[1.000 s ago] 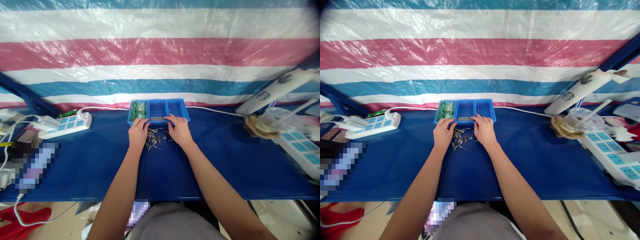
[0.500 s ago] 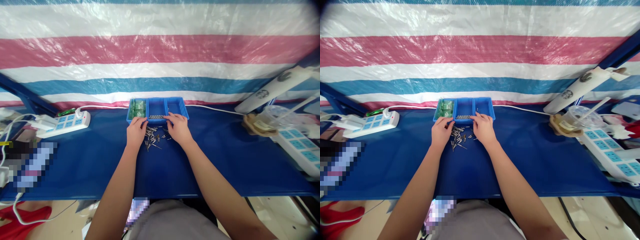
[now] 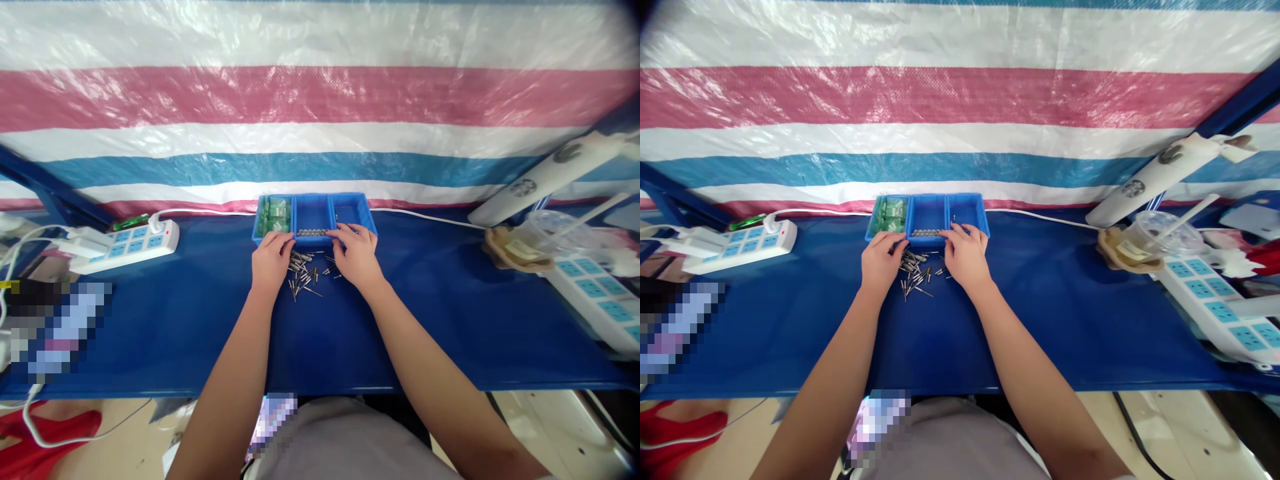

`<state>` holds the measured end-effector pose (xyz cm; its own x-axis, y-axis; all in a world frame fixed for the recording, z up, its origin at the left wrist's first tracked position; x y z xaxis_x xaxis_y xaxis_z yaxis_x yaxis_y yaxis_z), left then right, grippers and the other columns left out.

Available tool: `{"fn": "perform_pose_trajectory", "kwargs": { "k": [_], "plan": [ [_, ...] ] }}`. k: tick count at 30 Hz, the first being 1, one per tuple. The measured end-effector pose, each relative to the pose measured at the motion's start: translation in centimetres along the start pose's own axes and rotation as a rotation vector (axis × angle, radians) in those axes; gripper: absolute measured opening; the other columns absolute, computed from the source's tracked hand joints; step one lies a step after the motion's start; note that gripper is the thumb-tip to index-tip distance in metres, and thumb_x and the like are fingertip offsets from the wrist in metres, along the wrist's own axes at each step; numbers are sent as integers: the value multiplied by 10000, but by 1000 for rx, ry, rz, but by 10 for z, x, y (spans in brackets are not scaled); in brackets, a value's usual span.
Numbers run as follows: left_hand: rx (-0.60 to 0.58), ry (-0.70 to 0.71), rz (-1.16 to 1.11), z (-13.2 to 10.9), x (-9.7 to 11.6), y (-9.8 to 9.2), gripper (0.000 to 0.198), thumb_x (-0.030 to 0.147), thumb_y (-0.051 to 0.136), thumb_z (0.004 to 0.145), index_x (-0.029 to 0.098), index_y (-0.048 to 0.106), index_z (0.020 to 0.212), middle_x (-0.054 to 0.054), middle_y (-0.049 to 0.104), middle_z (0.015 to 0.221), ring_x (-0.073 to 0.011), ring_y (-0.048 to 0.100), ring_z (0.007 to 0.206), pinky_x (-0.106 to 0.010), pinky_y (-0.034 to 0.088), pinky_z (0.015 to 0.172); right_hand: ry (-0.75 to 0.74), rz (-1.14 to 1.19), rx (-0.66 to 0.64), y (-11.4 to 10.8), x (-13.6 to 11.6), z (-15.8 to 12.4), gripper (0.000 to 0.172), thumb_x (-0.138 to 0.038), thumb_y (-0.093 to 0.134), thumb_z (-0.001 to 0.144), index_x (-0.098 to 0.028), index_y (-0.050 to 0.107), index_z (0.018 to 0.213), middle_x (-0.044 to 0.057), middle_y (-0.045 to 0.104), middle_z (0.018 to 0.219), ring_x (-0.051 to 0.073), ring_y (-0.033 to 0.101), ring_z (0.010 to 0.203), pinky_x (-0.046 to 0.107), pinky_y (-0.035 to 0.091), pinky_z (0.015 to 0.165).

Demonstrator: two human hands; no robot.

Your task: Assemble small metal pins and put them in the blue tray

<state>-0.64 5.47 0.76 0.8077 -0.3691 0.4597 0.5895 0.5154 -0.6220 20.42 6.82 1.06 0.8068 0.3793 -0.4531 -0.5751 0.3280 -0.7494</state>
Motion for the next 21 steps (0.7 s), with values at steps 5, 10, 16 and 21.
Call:
{"fn": "perform_pose_trajectory", "kwargs": {
  "k": [5, 10, 16, 21],
  "plan": [
    [-11, -29, 13, -1, 4, -2, 205, 301, 612, 981, 205, 747, 1102, -65, 741, 1087, -126, 671, 710, -269, 558, 757, -31, -18, 35, -7, -9, -1, 315, -195, 525, 959, -248, 748, 1175, 71, 696, 1359, 385, 465, 1352, 611, 337, 1097],
    [-6, -15, -43, -2, 11, -5, 237, 236, 534, 998, 205, 730, 1128, -66, 716, 1121, -110, 659, 728, -255, 559, 773, -63, 81, 45, -18, -30, -5, 317, -163, 504, 971, -272, 752, 1137, 48, 736, 1276, 315, 529, 1287, 539, 390, 1079],
    [23, 16, -48, -5, 16, -6, 248, 200, 515, 988, 210, 723, 1124, -71, 697, 1083, -136, 683, 849, -256, 562, 821, -168, 324, -149, -3, -48, -12, 263, -133, 539, 948, -251, 757, 1037, 40, 783, 972, 236, 644, 997, 416, 496, 968],
    [42, 10, -58, -5, 20, -9, 239, 184, 522, 974, 207, 732, 1087, -59, 707, 1027, -144, 684, 854, -263, 559, 834, -188, 338, -169, 7, -47, -16, 253, -74, 593, 894, -231, 735, 1033, 33, 782, 979, 234, 626, 955, 407, 498, 951]
  ]
}}
Point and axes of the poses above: each hand's wrist, its own z-axis towards the middle knuckle, its own y-axis out of the palm, x = y × z, the point moved 4 cm from there along z, towards the middle knuckle
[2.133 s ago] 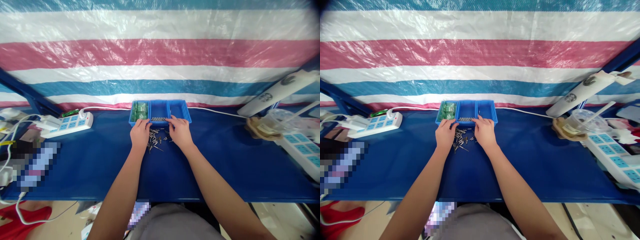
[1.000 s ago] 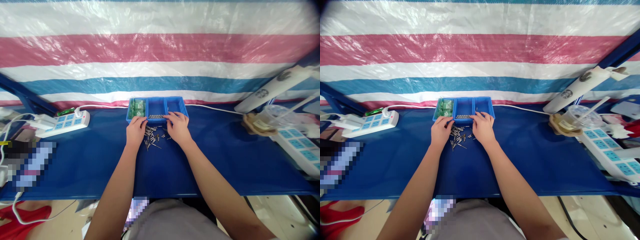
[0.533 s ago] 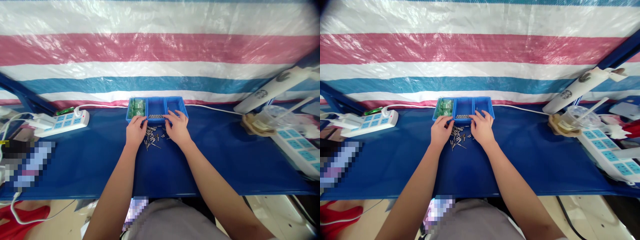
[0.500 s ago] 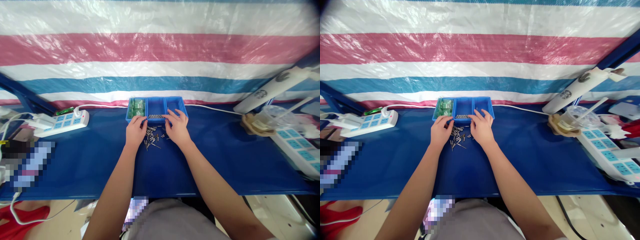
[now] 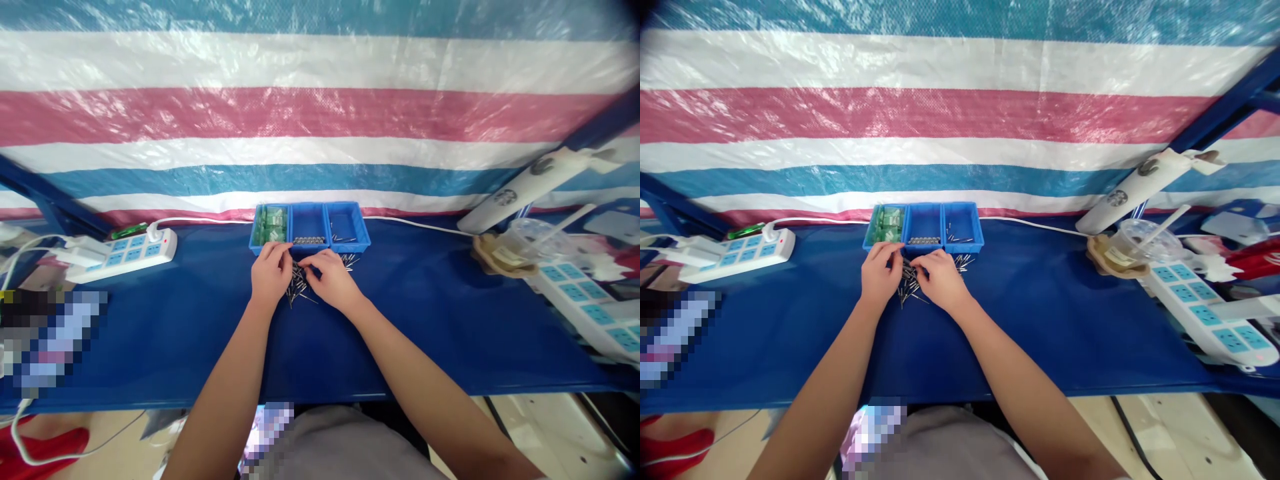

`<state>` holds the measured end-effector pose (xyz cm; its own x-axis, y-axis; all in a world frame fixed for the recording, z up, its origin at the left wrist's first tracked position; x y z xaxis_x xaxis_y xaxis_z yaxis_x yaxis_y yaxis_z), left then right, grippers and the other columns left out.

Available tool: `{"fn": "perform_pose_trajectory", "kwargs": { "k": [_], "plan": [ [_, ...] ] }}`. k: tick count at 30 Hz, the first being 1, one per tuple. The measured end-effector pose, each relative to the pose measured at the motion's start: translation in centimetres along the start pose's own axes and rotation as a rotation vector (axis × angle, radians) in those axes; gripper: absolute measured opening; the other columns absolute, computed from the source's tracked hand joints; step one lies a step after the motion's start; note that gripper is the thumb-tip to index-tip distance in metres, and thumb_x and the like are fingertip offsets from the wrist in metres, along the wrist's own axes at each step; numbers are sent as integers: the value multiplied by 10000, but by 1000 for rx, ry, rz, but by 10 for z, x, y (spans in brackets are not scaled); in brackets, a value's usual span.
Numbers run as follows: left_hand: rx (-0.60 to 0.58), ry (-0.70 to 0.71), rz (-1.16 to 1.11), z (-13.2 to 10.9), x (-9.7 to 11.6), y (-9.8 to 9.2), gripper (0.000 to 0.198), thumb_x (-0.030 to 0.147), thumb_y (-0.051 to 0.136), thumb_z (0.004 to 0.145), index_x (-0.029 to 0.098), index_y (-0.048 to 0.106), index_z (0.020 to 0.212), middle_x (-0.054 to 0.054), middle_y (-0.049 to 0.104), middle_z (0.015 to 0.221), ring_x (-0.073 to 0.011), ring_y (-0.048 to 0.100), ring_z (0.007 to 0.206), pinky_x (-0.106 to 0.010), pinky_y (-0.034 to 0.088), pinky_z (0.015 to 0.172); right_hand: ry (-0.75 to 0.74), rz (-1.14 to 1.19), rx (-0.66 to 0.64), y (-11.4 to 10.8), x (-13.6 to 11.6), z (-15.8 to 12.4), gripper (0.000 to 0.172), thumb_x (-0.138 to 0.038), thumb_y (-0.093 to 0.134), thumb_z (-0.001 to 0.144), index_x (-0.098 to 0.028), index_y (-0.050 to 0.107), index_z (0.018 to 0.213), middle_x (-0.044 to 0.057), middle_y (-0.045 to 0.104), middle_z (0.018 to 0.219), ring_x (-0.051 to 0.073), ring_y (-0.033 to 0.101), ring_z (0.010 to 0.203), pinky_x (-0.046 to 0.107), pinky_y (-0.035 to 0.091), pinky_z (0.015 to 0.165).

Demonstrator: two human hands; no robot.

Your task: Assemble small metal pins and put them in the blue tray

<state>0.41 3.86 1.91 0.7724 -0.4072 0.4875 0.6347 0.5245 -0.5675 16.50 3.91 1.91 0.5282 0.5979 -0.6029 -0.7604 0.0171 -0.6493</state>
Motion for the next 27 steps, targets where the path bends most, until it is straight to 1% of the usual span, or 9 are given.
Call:
{"fn": "perform_pose_trajectory", "kwargs": {
  "k": [3, 7, 11, 16, 23, 25, 27],
  "plan": [
    [-4, 1, -20, 0, 2, -1, 232, 181, 522, 974, 202, 731, 1072, -54, 717, 998, -136, 673, 806, -264, 558, 820, -14, -29, -8, 5, 4, -1, 277, -47, 591, 873, -222, 718, 1046, 45, 773, 1036, 250, 607, 982, 426, 490, 960],
    [8, 21, -25, 0, 3, -1, 228, 172, 530, 968, 206, 732, 1068, -46, 722, 980, -126, 662, 760, -257, 556, 788, -8, -80, -28, 12, 8, -2, 285, -30, 563, 856, -205, 701, 1035, 65, 752, 1034, 263, 585, 976, 433, 489, 957],
    [14, 33, -38, 0, 3, -1, 224, 153, 539, 961, 209, 728, 1066, -40, 721, 975, -122, 657, 738, -251, 554, 766, 19, -111, -44, 15, 11, -2, 324, -50, 571, 863, -187, 683, 1134, 81, 742, 1108, 270, 579, 1001, 443, 482, 984],
    [16, 50, -51, 0, 3, -1, 222, 124, 558, 946, 202, 728, 1067, -35, 716, 963, -118, 653, 735, -246, 547, 765, 49, -126, -41, 14, 14, -2, 323, -65, 594, 861, -204, 692, 1136, 72, 756, 1076, 272, 584, 994, 444, 486, 971],
    [-4, 51, -63, -1, 3, 1, 229, 118, 566, 942, 208, 728, 1078, -33, 717, 964, -122, 655, 745, -253, 549, 769, 78, -178, -45, 12, 13, -1, 288, -96, 604, 880, -185, 716, 1129, 87, 765, 1046, 291, 579, 984, 475, 499, 972],
    [-5, 48, -66, 0, 4, 1, 227, 122, 567, 945, 208, 728, 1080, -32, 717, 962, -122, 659, 747, -252, 551, 767, 71, -183, -29, 12, 14, -2, 321, -89, 596, 882, -180, 712, 1167, 94, 761, 1086, 296, 578, 1002, 485, 500, 983],
    [-6, 43, -69, 0, 5, 0, 223, 125, 568, 948, 208, 729, 1076, -29, 721, 966, -120, 664, 748, -248, 552, 763, 52, -161, -9, 11, 14, -1, 396, -66, 586, 872, -178, 689, 1238, 94, 750, 1156, 294, 583, 1030, 485, 502, 999]
  ]
}}
Point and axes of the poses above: each hand's wrist, its own z-axis towards the middle knuckle, its own y-axis out of the palm, x = y × z, the point moved 4 cm from there along z, towards the middle knuckle
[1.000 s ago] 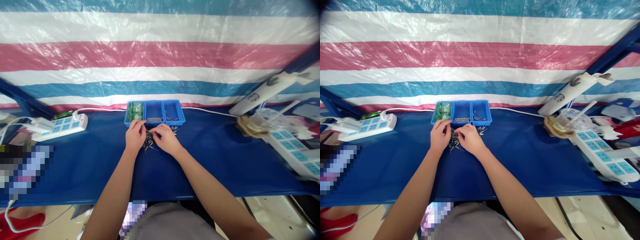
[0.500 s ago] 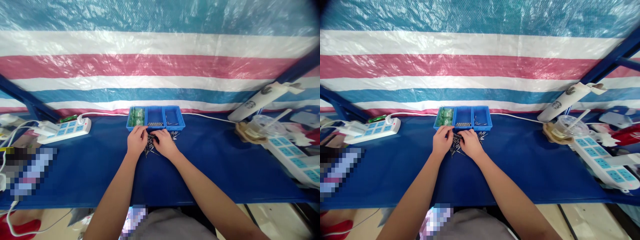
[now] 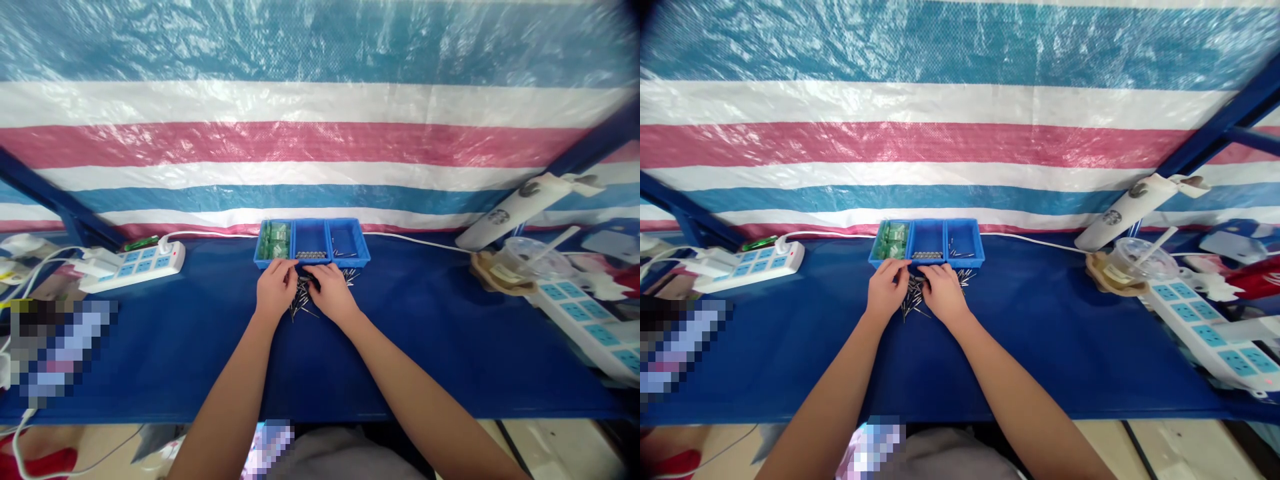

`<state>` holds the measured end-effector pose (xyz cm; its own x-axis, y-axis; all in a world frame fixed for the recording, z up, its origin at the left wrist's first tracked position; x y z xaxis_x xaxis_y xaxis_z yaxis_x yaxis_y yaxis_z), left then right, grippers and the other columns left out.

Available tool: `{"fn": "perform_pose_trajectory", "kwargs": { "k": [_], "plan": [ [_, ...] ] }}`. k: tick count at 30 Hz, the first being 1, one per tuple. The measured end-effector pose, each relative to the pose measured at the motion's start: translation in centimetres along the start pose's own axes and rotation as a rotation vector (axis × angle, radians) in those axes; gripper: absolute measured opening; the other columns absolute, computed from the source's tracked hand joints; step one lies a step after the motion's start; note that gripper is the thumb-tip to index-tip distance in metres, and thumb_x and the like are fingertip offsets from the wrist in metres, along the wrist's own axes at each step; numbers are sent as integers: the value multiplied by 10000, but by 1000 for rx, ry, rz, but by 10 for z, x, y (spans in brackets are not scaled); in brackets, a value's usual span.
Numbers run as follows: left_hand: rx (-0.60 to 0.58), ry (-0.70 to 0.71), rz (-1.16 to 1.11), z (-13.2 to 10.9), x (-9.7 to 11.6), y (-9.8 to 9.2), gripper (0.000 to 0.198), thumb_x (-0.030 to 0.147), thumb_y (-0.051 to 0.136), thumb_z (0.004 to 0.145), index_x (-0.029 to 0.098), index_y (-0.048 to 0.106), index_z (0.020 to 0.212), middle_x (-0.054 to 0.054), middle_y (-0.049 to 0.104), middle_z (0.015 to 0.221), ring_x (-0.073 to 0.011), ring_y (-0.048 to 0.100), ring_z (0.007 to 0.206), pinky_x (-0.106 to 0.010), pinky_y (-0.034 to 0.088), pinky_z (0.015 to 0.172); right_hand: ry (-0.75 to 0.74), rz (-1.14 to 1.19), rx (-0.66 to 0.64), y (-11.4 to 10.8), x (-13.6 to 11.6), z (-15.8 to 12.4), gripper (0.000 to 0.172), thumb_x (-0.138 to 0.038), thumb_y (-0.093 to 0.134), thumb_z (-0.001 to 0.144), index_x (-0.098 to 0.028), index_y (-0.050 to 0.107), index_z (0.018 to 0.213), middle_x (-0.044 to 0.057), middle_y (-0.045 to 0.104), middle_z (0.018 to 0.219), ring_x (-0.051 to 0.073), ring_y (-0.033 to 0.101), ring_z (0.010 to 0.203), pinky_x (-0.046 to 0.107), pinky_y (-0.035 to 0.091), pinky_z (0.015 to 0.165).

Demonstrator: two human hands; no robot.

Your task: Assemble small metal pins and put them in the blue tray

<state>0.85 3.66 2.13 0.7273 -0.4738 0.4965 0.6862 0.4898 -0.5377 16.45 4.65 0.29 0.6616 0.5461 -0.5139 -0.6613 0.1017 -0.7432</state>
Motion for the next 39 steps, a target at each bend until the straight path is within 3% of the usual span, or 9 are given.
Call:
{"fn": "perform_pose_trajectory", "kwargs": {
  "k": [3, 17, 26, 33, 39],
  "plan": [
    [-7, -2, -4, 0, 1, 0, 222, 125, 566, 949, 212, 730, 1072, -27, 730, 971, -120, 672, 750, -247, 555, 767, -36, 55, -2, 0, 0, 1, 467, -30, 573, 853, -202, 674, 1275, 73, 750, 1185, 277, 596, 1028, 466, 513, 992],
    [-46, -5, -32, -2, -2, 2, 227, 131, 555, 956, 212, 722, 1085, -31, 725, 994, -109, 659, 745, -248, 562, 786, -23, 66, -17, 7, 2, 2, 384, -46, 593, 837, -172, 711, 1180, 76, 775, 1105, 274, 602, 961, 444, 510, 961],
    [-71, -25, -48, -3, -3, 2, 225, 144, 549, 964, 219, 721, 1088, -38, 728, 1002, -126, 671, 769, -274, 574, 805, -10, 54, -16, 8, 1, 1, 396, -29, 559, 832, -184, 711, 1163, 86, 727, 994, 259, 579, 905, 422, 503, 900],
    [-72, -22, -48, -3, -2, 2, 222, 144, 553, 963, 217, 724, 1086, -36, 730, 1007, -121, 666, 758, -272, 571, 811, -22, 78, -13, 4, -1, 1, 424, -16, 548, 831, -184, 704, 1188, 94, 713, 1018, 263, 589, 941, 430, 521, 923],
    [-66, -10, -50, -2, -1, 2, 223, 140, 552, 964, 214, 727, 1081, -38, 731, 1000, -131, 677, 803, -269, 570, 817, -11, 174, 63, -3, -4, 2, 411, -20, 511, 864, -212, 714, 1165, 71, 685, 946, 231, 643, 916, 384, 551, 891]
  ]
}}
Point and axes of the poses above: each hand's wrist, its own z-axis towards the middle knuckle, its own y-axis out of the palm, x = y × z, the point moved 4 cm from there along z, towards the middle knuckle
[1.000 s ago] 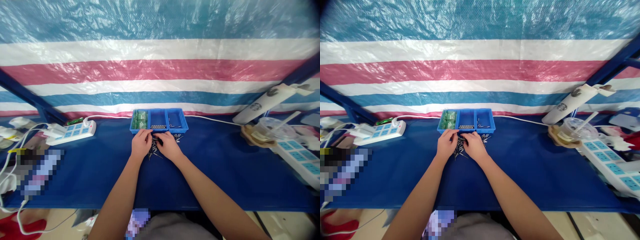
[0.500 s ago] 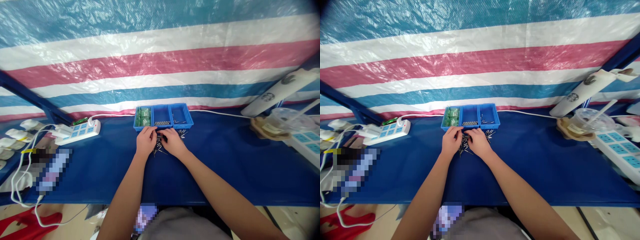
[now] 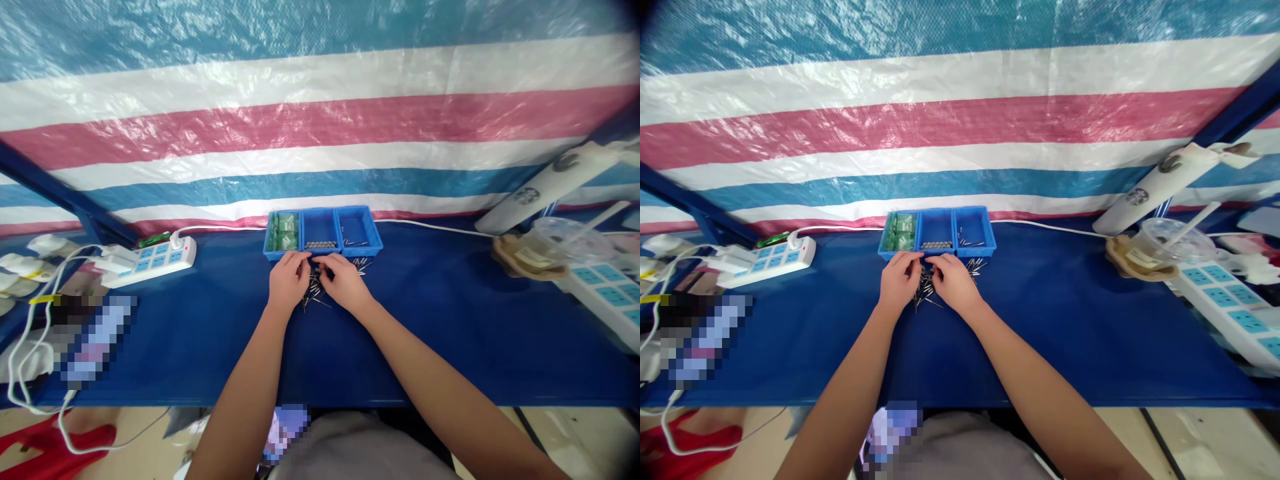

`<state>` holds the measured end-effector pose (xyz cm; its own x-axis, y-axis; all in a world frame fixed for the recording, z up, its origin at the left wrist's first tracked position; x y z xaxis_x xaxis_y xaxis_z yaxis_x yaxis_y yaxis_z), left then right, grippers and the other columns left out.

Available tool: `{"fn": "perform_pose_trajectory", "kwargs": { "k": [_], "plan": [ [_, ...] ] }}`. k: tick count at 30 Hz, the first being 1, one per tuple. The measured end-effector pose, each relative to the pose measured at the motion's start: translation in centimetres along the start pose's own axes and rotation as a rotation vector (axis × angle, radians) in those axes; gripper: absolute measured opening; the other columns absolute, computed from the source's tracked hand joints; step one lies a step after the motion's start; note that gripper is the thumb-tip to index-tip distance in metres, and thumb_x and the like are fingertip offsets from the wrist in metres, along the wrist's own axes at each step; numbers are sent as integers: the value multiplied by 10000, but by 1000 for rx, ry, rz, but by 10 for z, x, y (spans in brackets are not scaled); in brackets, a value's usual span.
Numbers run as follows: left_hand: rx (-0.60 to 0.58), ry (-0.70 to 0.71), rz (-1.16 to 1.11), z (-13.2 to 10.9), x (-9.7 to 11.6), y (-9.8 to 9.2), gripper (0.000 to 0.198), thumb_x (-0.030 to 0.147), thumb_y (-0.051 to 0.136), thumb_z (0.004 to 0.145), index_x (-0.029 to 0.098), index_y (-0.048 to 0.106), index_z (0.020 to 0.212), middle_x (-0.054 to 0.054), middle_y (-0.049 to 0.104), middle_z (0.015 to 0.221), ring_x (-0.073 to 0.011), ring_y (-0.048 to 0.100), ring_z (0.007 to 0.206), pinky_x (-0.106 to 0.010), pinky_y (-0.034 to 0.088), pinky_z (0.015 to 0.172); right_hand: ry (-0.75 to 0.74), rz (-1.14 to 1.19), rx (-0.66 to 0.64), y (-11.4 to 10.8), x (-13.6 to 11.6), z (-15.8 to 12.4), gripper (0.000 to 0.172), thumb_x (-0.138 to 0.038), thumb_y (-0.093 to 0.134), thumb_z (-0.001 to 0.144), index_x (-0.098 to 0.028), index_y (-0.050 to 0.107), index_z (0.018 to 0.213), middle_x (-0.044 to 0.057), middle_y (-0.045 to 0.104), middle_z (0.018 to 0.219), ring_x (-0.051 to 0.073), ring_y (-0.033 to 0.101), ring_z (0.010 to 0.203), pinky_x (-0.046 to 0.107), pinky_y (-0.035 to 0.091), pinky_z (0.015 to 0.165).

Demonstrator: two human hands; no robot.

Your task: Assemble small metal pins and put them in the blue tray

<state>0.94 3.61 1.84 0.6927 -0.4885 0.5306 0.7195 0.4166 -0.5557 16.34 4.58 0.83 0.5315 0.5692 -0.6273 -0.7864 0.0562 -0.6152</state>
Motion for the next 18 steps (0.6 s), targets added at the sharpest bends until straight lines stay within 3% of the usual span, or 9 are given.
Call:
{"fn": "perform_pose_trajectory", "kwargs": {
  "k": [3, 9, 18],
  "plan": [
    [-3, -7, 2, 0, 0, 0, 221, 141, 555, 962, 218, 727, 1077, -37, 733, 1001, -131, 678, 795, -273, 573, 817, -1, 2, 16, -1, 1, 0, 391, -36, 535, 867, -221, 713, 1162, 76, 705, 1004, 235, 652, 963, 384, 548, 910],
    [-23, -20, 7, 0, 0, 0, 226, 140, 551, 957, 214, 727, 1077, -37, 735, 1002, -131, 673, 776, -276, 572, 813, -14, -117, -112, 9, 6, -1, 325, -58, 582, 863, -191, 722, 1125, 79, 768, 1050, 263, 634, 963, 438, 503, 954],
    [-27, -20, 11, -1, -1, 1, 222, 143, 557, 953, 217, 727, 1077, -36, 737, 997, -129, 666, 752, -280, 569, 802, 5, -144, -133, 8, 5, -3, 334, -62, 558, 890, -207, 726, 1141, 84, 756, 1042, 269, 612, 995, 441, 483, 964]
  ]
}}
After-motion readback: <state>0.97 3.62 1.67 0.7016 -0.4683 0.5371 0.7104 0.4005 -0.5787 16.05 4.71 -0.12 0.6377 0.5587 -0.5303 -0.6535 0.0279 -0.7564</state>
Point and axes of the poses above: each hand's wrist, its own z-axis towards the middle knuckle, its own y-axis out of the palm, x = y × z, the point moved 4 cm from there along z, towards the middle knuckle
